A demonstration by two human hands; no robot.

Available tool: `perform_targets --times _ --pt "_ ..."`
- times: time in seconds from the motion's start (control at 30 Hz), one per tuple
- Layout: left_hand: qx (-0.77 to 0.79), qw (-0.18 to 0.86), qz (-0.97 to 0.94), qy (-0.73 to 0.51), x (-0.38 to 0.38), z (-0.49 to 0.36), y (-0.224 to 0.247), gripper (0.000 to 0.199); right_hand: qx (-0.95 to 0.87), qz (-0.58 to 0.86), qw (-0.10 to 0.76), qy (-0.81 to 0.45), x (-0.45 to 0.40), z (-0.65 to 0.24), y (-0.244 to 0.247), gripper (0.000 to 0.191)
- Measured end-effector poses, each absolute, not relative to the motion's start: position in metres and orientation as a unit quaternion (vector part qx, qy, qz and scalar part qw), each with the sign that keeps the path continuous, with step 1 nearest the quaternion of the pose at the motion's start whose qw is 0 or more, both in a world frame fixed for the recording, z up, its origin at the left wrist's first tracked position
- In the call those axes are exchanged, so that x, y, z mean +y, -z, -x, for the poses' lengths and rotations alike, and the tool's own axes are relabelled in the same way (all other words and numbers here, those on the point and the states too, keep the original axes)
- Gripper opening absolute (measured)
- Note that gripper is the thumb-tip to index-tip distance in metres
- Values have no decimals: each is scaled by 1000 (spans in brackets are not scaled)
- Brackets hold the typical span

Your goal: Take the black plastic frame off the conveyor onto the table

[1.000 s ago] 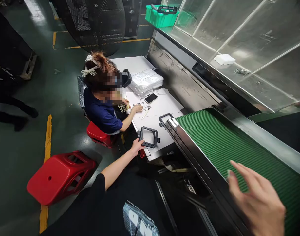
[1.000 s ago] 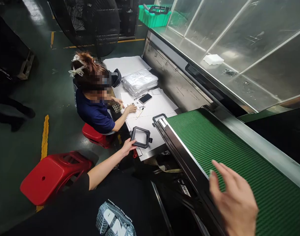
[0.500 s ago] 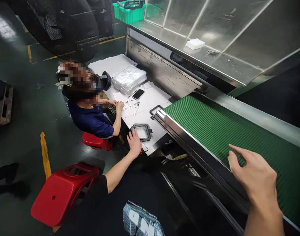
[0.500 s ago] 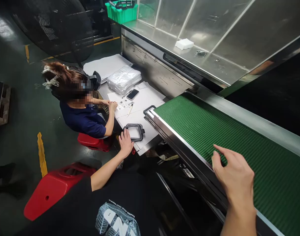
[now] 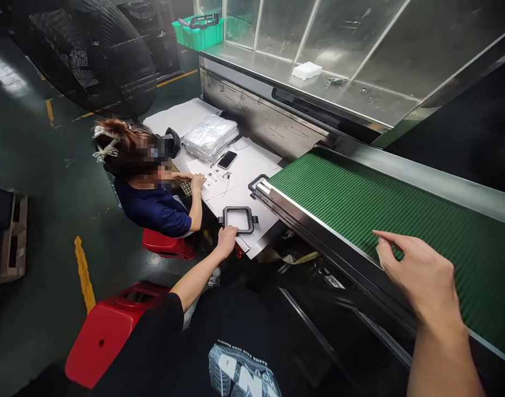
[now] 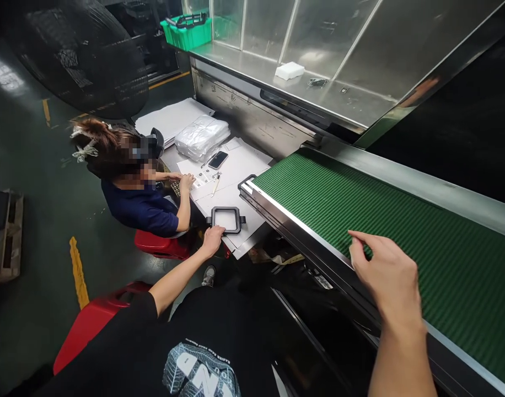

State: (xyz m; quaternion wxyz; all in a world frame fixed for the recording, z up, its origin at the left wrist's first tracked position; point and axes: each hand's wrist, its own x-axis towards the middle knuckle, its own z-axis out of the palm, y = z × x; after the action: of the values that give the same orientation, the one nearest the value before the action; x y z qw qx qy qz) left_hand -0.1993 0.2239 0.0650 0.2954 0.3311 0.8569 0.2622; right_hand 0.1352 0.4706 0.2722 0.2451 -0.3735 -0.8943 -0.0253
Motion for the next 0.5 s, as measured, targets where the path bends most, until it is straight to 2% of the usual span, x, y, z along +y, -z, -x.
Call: perform_targets --times 0.3,0.5 --pt "853 280 -365 -248 238 208 -61 42 -889 389 238 35 474 -138 -269 61" --pt "825 271 -383 -315 287 218 -58 39 -878 419 205 103 471 -146 -272 51"
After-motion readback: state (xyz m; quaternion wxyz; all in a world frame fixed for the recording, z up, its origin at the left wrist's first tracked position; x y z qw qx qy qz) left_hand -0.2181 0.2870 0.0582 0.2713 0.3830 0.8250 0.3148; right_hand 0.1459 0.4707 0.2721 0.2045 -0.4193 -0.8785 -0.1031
